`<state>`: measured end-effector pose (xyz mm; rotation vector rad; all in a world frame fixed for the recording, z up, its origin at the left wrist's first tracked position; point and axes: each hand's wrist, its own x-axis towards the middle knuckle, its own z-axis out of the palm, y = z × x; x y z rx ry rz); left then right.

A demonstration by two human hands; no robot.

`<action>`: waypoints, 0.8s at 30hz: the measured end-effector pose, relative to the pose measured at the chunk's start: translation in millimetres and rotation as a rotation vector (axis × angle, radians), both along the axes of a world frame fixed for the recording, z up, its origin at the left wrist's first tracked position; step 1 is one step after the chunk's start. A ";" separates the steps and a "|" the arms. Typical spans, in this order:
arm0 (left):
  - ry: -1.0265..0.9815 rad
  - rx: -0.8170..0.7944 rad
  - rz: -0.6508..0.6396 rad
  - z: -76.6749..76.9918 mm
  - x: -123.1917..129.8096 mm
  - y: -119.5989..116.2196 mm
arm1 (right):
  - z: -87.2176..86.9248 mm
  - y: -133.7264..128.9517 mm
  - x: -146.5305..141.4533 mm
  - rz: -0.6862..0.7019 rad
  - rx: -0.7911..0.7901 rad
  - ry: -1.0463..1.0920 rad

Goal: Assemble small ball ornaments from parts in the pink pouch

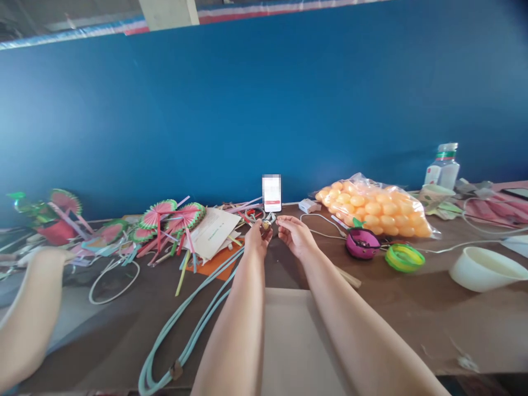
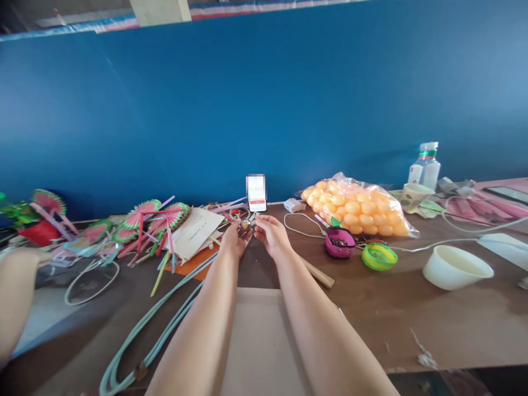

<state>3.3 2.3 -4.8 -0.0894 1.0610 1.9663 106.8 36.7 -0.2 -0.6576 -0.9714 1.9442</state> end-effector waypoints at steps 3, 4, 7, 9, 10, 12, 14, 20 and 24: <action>0.023 -0.008 0.016 -0.1 1.4 -1.3 | -1.2 -0.8 -0.6 -0.013 -0.014 0.028; 0.035 -0.011 0.015 -0.2 1.8 -1.6 | -1.5 -1.0 -0.5 -0.016 -0.017 0.030; 0.064 -0.015 -0.003 -0.5 2.9 -2.4 | -1.1 -1.5 0.0 -0.015 -0.028 0.019; 0.071 -0.017 -0.012 -0.3 3.7 -2.6 | -0.6 -1.5 -0.1 -0.023 -0.039 0.016; 0.072 -0.017 -0.013 -0.1 4.0 -2.7 | -0.3 -1.3 -0.4 -0.036 -0.046 0.020; 0.076 -0.018 -0.014 0.3 4.6 -2.5 | -0.3 -0.7 -1.2 -0.064 -0.056 0.042; 0.086 -0.018 -0.020 0.4 5.0 -2.1 | -0.7 -0.2 -2.4 -0.084 -0.059 0.064; 0.134 -0.020 -0.074 -0.9 5.1 -1.1 | -2.7 -2.0 -5.5 -0.048 -0.057 0.011; 0.124 -0.013 -0.072 -0.5 5.6 -1.4 | -2.8 -2.8 -5.3 -0.042 -0.031 0.021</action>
